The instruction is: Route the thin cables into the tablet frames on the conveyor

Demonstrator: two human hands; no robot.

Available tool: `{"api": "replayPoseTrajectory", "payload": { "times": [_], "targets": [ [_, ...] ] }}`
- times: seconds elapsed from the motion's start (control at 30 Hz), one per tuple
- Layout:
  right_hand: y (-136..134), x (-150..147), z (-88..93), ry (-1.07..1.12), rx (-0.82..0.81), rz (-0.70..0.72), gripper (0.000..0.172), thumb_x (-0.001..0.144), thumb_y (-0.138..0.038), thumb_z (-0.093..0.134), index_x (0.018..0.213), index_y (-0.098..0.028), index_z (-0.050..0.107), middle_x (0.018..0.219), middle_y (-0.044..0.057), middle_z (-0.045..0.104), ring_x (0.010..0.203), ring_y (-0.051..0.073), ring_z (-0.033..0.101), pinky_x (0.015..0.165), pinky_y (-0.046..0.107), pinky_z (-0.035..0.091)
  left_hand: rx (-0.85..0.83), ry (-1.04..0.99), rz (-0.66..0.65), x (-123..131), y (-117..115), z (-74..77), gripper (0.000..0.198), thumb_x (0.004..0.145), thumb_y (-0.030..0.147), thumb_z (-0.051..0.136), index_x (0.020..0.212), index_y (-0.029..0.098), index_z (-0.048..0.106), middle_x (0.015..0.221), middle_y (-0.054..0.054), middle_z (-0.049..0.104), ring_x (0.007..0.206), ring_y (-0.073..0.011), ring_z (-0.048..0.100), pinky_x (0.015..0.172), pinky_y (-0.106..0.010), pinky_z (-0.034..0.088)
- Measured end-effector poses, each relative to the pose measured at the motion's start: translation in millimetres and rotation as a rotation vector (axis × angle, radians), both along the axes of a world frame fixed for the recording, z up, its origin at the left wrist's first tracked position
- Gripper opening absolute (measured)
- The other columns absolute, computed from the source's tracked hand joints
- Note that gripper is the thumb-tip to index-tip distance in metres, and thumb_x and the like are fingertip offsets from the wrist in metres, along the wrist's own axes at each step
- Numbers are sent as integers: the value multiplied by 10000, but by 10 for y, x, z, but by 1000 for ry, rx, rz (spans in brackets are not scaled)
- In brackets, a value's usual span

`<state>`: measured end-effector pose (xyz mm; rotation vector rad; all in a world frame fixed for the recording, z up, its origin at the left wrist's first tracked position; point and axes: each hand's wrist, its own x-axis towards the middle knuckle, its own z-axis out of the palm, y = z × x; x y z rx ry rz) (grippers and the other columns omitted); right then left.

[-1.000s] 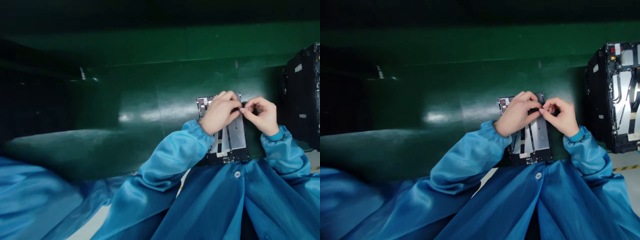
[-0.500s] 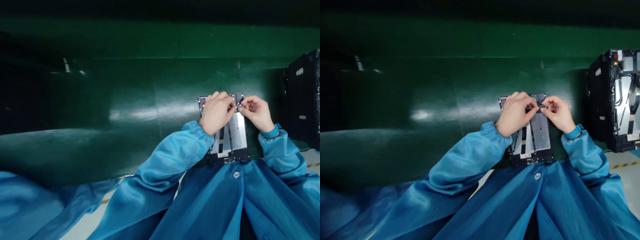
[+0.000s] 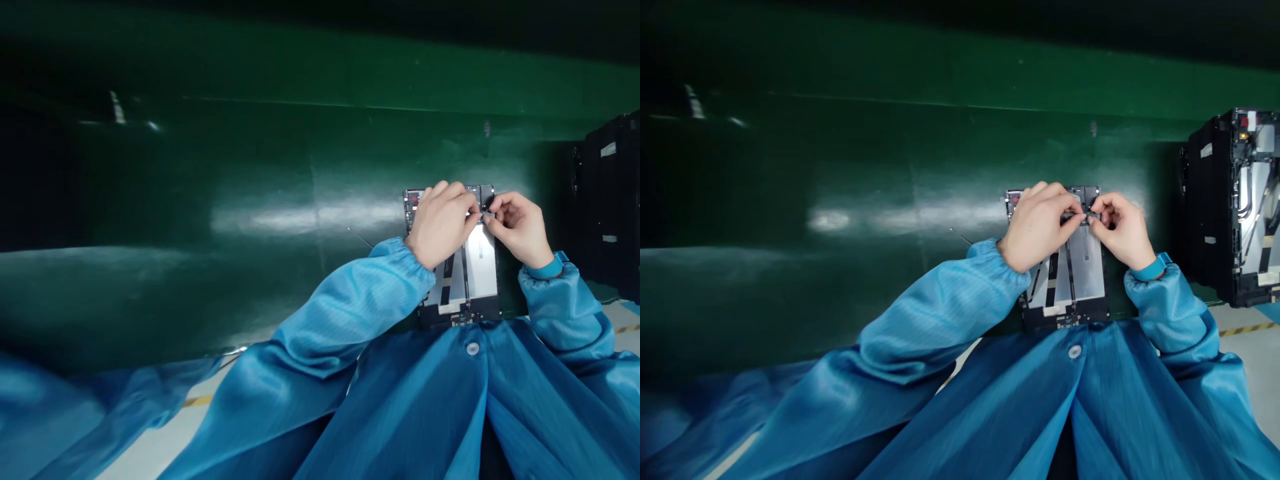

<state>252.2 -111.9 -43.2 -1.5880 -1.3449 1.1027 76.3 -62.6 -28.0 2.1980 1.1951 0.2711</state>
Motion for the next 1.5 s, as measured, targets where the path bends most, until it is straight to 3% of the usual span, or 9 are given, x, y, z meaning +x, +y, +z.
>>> {"api": "replayPoseTrajectory", "payload": {
  "times": [0.17,0.33,0.4,0.5,0.63,0.73,0.97,1.13,1.5],
  "targets": [
    [50,28,-71,35,18,-29,213,758,-249,720,899,-233,561,790,-50,565,615,85,488,581,243,402,68,-89,86,-196,-26,160,226,938,257,626,1137,182,703,1091,-94,661,1056,-280,607,901,-401,471],
    [23,44,-51,124,119,-285,185,868,-249,599,1033,-277,518,844,-35,558,592,93,490,524,236,416,76,57,223,-993,-326,240,215,942,226,543,1083,235,704,717,-4,592,637,-198,550,634,-333,379],
    [-35,-71,89,93,111,-186,163,892,-231,602,1041,-271,551,863,-16,595,654,111,563,567,251,465,24,176,140,-1278,-516,164,229,890,211,588,1082,259,702,665,14,584,536,-187,494,552,-317,286],
    [-134,-388,333,61,36,191,184,908,-202,617,1087,-243,620,928,11,682,713,129,628,639,277,515,-26,176,51,-1455,-763,73,112,863,211,620,912,284,689,644,19,577,506,-180,477,519,-308,263],
    [-221,-816,420,-112,-17,658,199,873,-161,706,1065,-204,679,906,6,714,686,126,609,712,288,509,-8,-56,182,-1339,-902,193,122,937,243,589,924,295,699,815,-29,670,692,-210,626,675,-368,481],
    [-242,-927,336,-195,17,794,81,868,-114,699,867,-187,665,789,-2,684,701,136,611,711,268,472,-31,-183,158,-1231,-915,328,141,953,274,606,1043,322,703,995,-58,721,889,-254,700,798,-436,548],
    [-151,-648,333,-326,156,872,157,929,-85,612,823,-194,651,796,12,669,723,146,609,687,259,449,-134,-427,572,-1109,-1014,134,653,923,256,662,1498,352,367,1191,-59,651,726,-139,623,696,-343,583],
    [-68,-624,285,-367,292,902,200,1021,-156,535,898,-207,684,838,36,704,796,185,628,747,321,484,-656,-585,508,-992,-1123,-85,688,868,224,671,1498,277,398,1088,-24,564,615,-62,556,563,-226,512],
    [18,-712,102,-378,427,841,275,1076,-216,454,986,-208,714,938,70,742,869,208,640,802,357,529,-702,-686,576,-924,-1137,-158,681,801,169,670,1431,269,432,1002,24,494,583,-35,517,559,-201,483]
  ]
}}
